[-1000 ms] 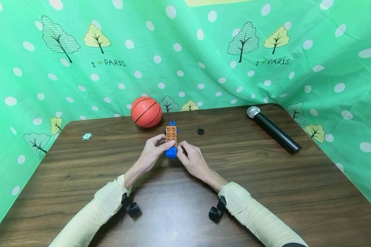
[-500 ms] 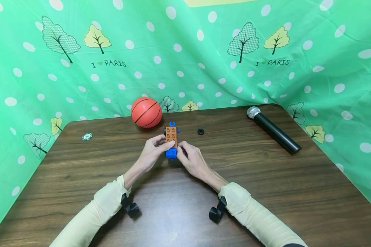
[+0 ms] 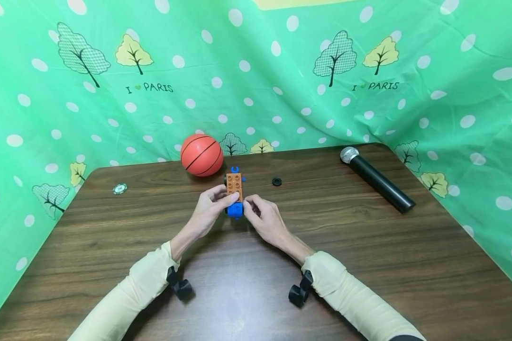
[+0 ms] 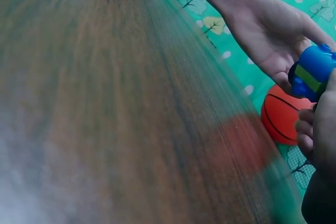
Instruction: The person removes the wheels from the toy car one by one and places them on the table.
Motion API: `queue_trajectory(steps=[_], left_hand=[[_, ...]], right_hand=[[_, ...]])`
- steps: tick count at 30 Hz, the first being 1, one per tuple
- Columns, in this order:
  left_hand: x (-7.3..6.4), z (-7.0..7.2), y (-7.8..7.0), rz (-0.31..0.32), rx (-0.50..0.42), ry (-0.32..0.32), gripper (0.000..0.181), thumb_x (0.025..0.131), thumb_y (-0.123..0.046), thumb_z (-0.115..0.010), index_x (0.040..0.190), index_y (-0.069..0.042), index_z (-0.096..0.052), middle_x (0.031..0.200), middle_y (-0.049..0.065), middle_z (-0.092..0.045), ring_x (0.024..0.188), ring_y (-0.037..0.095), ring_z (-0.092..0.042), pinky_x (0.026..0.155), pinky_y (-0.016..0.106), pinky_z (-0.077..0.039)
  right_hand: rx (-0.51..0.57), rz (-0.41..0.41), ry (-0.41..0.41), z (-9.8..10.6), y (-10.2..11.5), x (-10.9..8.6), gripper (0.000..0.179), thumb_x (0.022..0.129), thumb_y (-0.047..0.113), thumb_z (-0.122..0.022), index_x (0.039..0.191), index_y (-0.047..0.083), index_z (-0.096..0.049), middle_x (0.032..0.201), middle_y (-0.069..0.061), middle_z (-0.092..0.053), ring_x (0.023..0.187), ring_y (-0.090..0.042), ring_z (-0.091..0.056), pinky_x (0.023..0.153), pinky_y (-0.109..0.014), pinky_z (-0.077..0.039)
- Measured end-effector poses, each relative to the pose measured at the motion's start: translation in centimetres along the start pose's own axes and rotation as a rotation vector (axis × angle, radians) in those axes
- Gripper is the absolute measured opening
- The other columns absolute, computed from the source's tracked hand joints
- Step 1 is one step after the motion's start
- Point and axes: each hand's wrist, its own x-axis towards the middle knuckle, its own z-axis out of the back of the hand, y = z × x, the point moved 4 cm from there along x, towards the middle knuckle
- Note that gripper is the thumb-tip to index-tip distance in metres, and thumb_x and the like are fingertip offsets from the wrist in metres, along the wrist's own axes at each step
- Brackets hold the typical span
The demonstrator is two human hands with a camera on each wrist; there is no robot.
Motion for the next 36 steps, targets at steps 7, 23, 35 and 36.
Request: queue_trajectory(steps=[7, 23, 35, 36], left_hand=[[0.0, 0.1, -0.1, 0.004, -0.015, 0.001, 0.030, 0.096, -0.010, -0.069, 0.118, 0.010, -0.065, 0.100, 0.005, -0.069, 0.095, 0.016, -0.063, 0.086, 0.026, -0.053], [-0.2, 1.1, -0.1, -0.023, 0.034, -0.049, 0.028, 0.096, -0.015, -0.072, 0.116, 0.004, -0.067, 0.099, 0.004, -0.068, 0.094, 0.016, -0.061, 0.086, 0.027, -0.053], [-0.1, 1.1, 0.1, -0.015, 0.032, -0.057, 0.029, 0.095, -0.014, -0.073, 0.117, 0.005, -0.067, 0.101, 0.005, -0.069, 0.095, 0.017, -0.062, 0.086, 0.026, -0.053], [-0.1, 1.1, 0.1, -0.015, 0.034, -0.057, 0.029, 0.095, -0.014, -0.072, 0.116, 0.005, -0.067, 0.100, 0.005, -0.069, 0.094, 0.017, -0.062, 0.085, 0.026, -0.053]], right_hand=[[0.043, -0.045, 0.021, 0.1, 0.0, -0.1, 0.013, 0.106, 0.005, -0.057, 0.110, 0.004, -0.069, 0.086, -0.003, -0.064, 0.076, -0.015, -0.058, 0.068, -0.030, -0.048], [-0.030, 0.092, -0.094, 2.1, -1.1, 0.5, 0.026, 0.089, -0.004, -0.077, 0.113, -0.003, -0.066, 0.091, -0.010, -0.064, 0.079, -0.024, -0.060, 0.067, -0.044, -0.055], [-0.254, 0.166, -0.140, 4.2, -2.0, 0.7, 0.029, 0.084, 0.007, -0.085, 0.103, 0.001, -0.065, 0.080, -0.007, -0.055, 0.072, -0.017, -0.053, 0.064, -0.020, -0.040], [-0.258, 0.160, -0.142, 4.3, -2.1, 0.7, 0.029, 0.084, 0.007, -0.085, 0.103, 0.000, -0.065, 0.080, -0.007, -0.055, 0.071, -0.016, -0.053, 0.064, -0.019, -0.039]])
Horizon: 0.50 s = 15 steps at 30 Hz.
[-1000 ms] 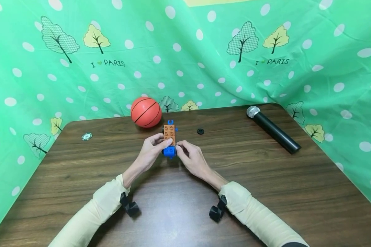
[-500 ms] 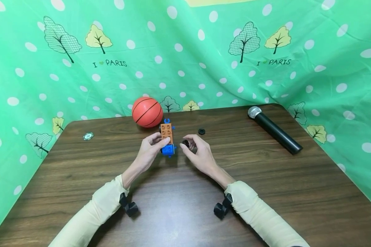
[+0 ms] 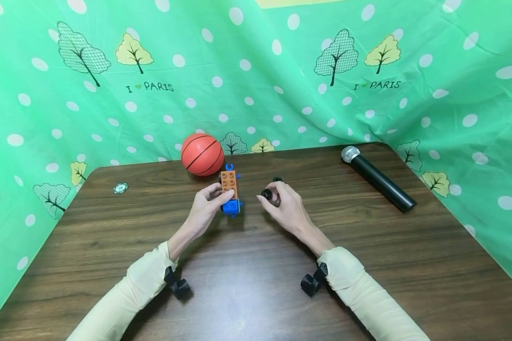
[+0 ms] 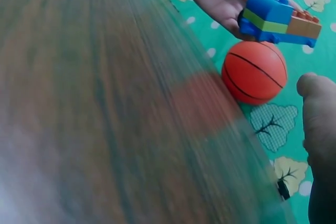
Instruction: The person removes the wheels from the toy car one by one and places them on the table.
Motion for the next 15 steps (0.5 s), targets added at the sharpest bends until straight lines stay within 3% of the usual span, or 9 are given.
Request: queue_trajectory(steps=[15], left_hand=[[-0.1, 0.1, -0.1, -0.018, 0.006, 0.001, 0.026, 0.095, -0.014, -0.072, 0.113, 0.004, -0.067, 0.096, 0.002, -0.066, 0.091, 0.014, -0.060, 0.082, 0.025, -0.051]], right_hand=[[-0.088, -0.127, 0.017, 1.3, -3.1, 0.3, 0.026, 0.087, 0.009, -0.083, 0.104, 0.000, -0.066, 0.083, -0.007, -0.058, 0.075, -0.017, -0.056, 0.066, -0.024, -0.042]])
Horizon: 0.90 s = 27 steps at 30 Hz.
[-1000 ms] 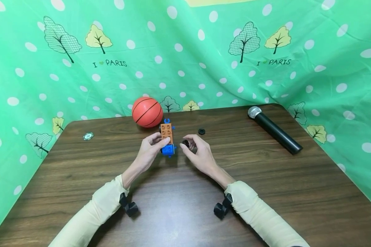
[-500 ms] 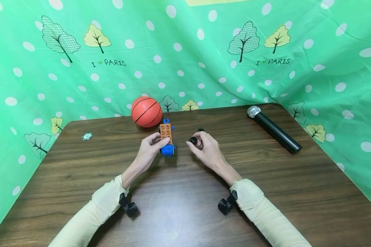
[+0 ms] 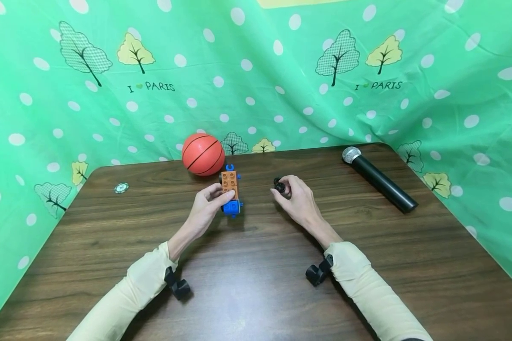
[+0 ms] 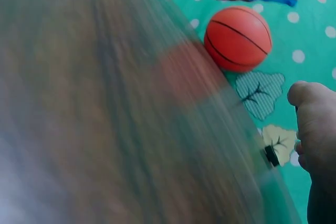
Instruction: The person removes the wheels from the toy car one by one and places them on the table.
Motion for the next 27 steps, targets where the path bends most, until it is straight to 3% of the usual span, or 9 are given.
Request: queue_trajectory(steps=[10, 27], left_hand=[[-0.1, 0.1, 0.1, 0.013, 0.011, -0.004, 0.029, 0.094, -0.015, -0.072, 0.115, 0.004, -0.066, 0.099, 0.004, -0.066, 0.094, 0.016, -0.060, 0.084, 0.025, -0.051], [0.0, 0.1, 0.3, 0.029, 0.022, -0.008, 0.030, 0.093, -0.014, -0.073, 0.116, 0.004, -0.065, 0.102, 0.005, -0.064, 0.097, 0.017, -0.058, 0.085, 0.024, -0.051]], right_hand=[[-0.061, -0.096, 0.035, 0.3, -2.5, 0.7, 0.025, 0.091, 0.012, -0.080, 0.107, -0.001, -0.065, 0.084, -0.012, -0.058, 0.075, -0.024, -0.056, 0.067, -0.038, -0.045], [-0.146, -0.153, 0.125, 0.1, -5.3, 1.1, 0.026, 0.096, 0.012, -0.075, 0.114, -0.003, -0.063, 0.094, -0.020, -0.058, 0.084, -0.035, -0.059, 0.076, -0.050, -0.049]])
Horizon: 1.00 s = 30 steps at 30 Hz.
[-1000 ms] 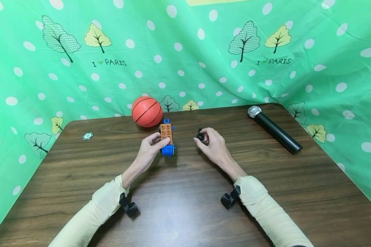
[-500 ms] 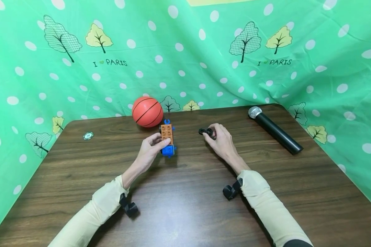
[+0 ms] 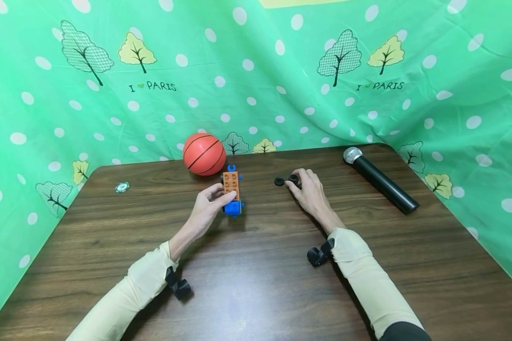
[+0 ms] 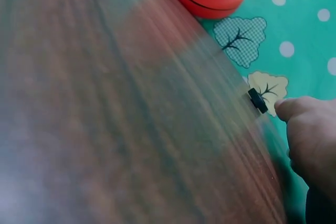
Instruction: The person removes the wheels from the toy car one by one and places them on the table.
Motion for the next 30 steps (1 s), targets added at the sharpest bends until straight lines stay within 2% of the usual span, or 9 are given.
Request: queue_trajectory(steps=[7, 16, 30], left_hand=[[-0.1, 0.0, 0.1, -0.004, -0.003, 0.005, 0.032, 0.093, -0.016, -0.073, 0.117, 0.004, -0.066, 0.101, 0.005, -0.064, 0.097, 0.017, -0.058, 0.084, 0.024, -0.050], [-0.1, 0.1, 0.1, -0.006, 0.014, 0.011, 0.033, 0.094, -0.017, -0.073, 0.118, 0.004, -0.066, 0.102, 0.006, -0.064, 0.097, 0.018, -0.058, 0.085, 0.025, -0.050], [-0.2, 0.0, 0.0, 0.016, 0.022, 0.017, 0.035, 0.093, -0.016, -0.073, 0.119, 0.005, -0.065, 0.102, 0.007, -0.066, 0.094, 0.017, -0.060, 0.083, 0.023, -0.051]], right_hand=[[-0.027, -0.027, 0.038, -0.3, -0.6, 0.4, 0.027, 0.097, 0.014, -0.074, 0.115, -0.003, -0.063, 0.095, -0.021, -0.059, 0.087, -0.039, -0.057, 0.079, -0.055, -0.047], [-0.048, -0.059, 0.138, -0.7, -0.9, 0.9, 0.028, 0.099, 0.014, -0.072, 0.117, -0.005, -0.063, 0.097, -0.022, -0.058, 0.090, -0.041, -0.054, 0.082, -0.056, -0.043], [-0.041, -0.072, 0.188, -1.0, -1.0, 1.1, 0.030, 0.101, 0.017, -0.068, 0.123, -0.004, -0.065, 0.101, -0.023, -0.055, 0.091, -0.040, -0.052, 0.082, -0.055, -0.042]])
